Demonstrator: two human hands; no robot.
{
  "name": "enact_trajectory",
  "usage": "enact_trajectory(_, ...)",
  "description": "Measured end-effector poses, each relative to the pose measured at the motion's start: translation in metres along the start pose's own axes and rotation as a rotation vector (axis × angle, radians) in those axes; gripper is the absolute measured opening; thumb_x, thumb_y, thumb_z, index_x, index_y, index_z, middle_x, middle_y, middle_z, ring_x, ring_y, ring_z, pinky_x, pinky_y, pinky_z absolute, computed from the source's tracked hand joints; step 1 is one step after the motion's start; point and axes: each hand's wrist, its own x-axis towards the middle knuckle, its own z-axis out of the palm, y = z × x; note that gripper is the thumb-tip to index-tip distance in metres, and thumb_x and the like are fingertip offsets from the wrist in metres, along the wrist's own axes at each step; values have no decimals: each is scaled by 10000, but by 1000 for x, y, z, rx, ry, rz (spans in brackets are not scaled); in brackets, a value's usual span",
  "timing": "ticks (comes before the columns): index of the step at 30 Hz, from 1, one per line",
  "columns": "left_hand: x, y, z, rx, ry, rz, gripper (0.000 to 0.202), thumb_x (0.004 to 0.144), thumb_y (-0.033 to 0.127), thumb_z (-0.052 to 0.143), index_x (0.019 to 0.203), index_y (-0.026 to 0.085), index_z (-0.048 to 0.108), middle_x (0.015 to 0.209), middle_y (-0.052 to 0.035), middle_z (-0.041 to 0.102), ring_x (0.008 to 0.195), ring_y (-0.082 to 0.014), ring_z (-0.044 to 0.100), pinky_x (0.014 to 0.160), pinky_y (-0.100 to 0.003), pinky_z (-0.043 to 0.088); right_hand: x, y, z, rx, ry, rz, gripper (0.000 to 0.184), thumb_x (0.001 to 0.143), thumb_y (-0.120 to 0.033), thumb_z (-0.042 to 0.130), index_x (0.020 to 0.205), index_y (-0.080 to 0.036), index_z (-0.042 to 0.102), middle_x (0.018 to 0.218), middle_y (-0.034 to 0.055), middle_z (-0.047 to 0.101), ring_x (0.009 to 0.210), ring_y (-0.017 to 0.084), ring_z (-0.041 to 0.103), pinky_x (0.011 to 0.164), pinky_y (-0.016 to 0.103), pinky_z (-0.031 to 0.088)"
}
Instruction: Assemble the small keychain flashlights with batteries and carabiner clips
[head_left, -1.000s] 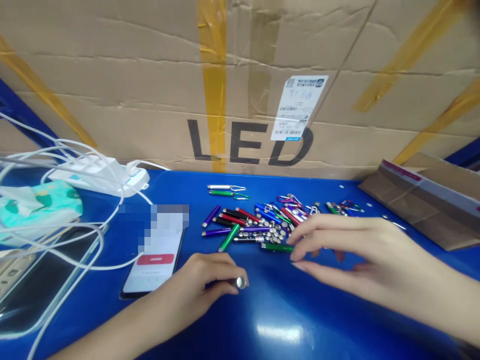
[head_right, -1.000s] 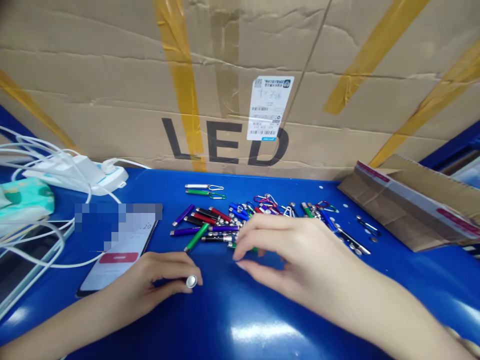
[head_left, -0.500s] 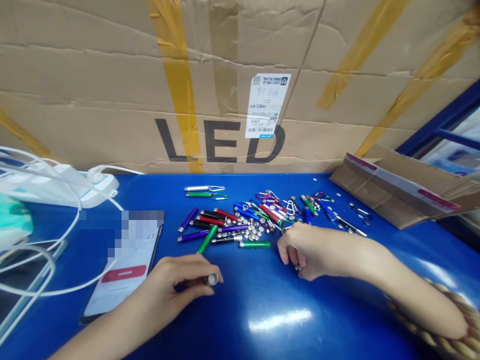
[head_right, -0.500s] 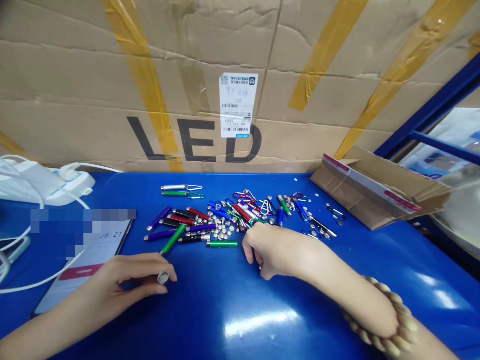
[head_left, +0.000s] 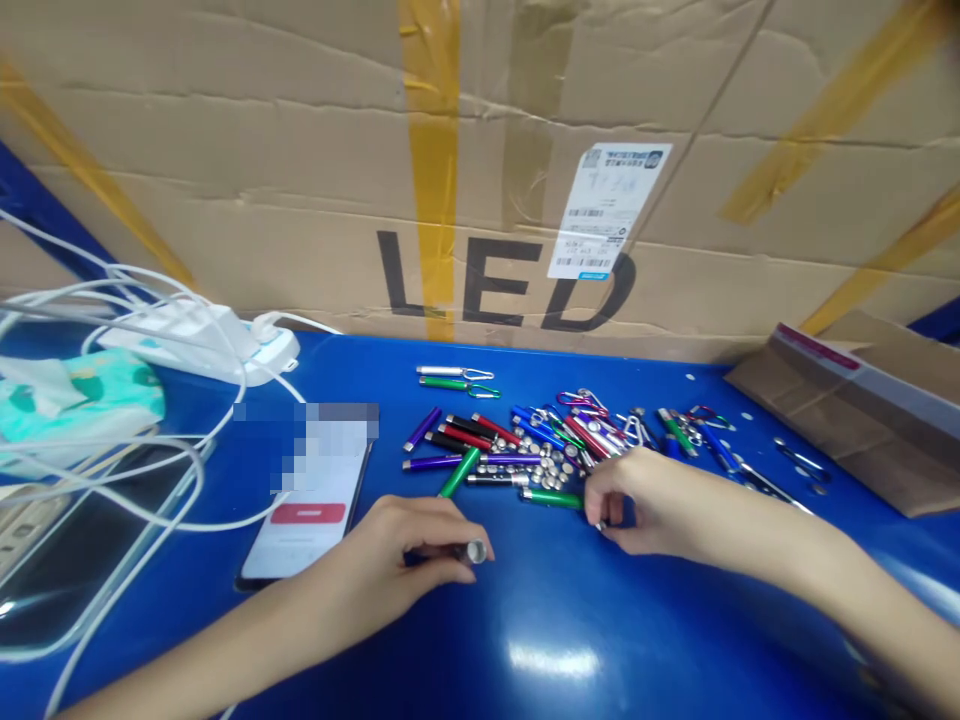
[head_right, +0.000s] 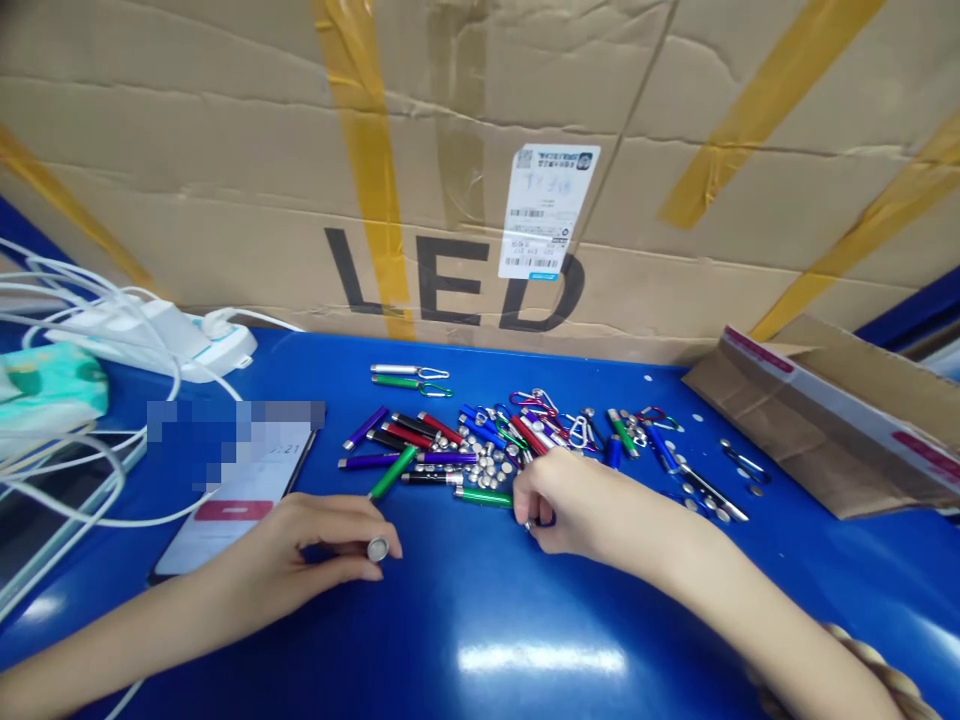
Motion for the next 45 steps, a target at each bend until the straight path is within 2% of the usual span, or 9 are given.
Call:
enact_trajectory(4, -3, 0, 0, -35, -6, -3, 136, 824, 81, 586, 884, 139, 693, 826, -30, 671, 694, -102, 635, 589, -136, 461, 2, 4, 6, 3, 9, -16, 239, 635, -78, 563, 806, -181, 696, 756, 23, 664, 652, 139, 603, 587, 230, 461)
enact_trajectory(10, -5, -1, 0, -32, -10, 37, 145, 841, 101, 584, 898, 172, 697, 837, -20, 666, 770, -113, 631, 699, -167, 472, 8, 3, 7, 71, -12, -31, 165, 616, -62, 557, 682, -158, 674, 645, 8, 643, 564, 114, 588, 523, 201, 454)
enact_trajectory(15, -10, 3, 9, -21, 17, 46, 144, 849, 106, 577, 912, 169, 691, 829, -19, 653, 763, -115, 625, 703, -173, 464, 5, 11, 5, 19, 17, -10, 217, 602, -145, 655, 817, -168, 680, 722, 32, 668, 617, 158, 619, 553, 249, 478)
enact_trajectory(18, -16, 12, 14, 4, -35, 44, 149, 853, 93, 569, 919, 160, 686, 833, -17, 649, 750, -106, 616, 690, -154, 455, 3, 21, 9, -41, 47, 13, 254, 576, -126, 659, 822, -179, 688, 714, 33, 677, 626, 182, 626, 555, 273, 477)
enact_trajectory(24, -19, 26, 12, 62, -156, 23, 128, 845, 83, 578, 879, 141, 688, 813, -16, 660, 714, -103, 600, 684, -146, 456, 7, 25, 16, 135, -21, -11, 188, 608, -50, 570, 734, -152, 667, 624, 7, 668, 534, 130, 616, 489, 206, 472)
enact_trajectory(29, -19, 22, 11, 64, -116, 36, 133, 854, 96, 573, 915, 149, 677, 842, -20, 657, 757, -111, 610, 719, -158, 456, 11, 24, 14, 114, 1, -73, 134, 681, -126, 581, 739, -159, 696, 663, 18, 693, 582, 140, 641, 552, 231, 505)
enact_trajectory(34, -15, 11, 10, 36, -43, 11, 110, 852, 117, 579, 899, 157, 671, 832, -15, 642, 749, -120, 606, 685, -183, 446, 11, 16, 10, 90, 8, -92, 160, 664, -94, 562, 719, -167, 693, 673, 5, 693, 587, 126, 630, 560, 219, 497)
enact_trajectory(39, -13, 2, 13, -8, -27, -19, 105, 852, 139, 567, 843, 185, 661, 793, 12, 618, 687, -111, 585, 619, -186, 416, 8, 4, 5, 81, 37, -15, 121, 673, -139, 599, 748, -163, 692, 700, 22, 679, 638, 141, 630, 598, 231, 495)
enact_trajectory(45, -9, 1, 13, -29, -35, -66, 102, 842, 146, 563, 850, 186, 657, 839, 1, 642, 681, -109, 575, 611, -184, 415, 6, -6, 6, 92, 16, 69, 145, 641, -179, 624, 768, -153, 688, 675, 23, 656, 594, 143, 603, 522, 215, 453)
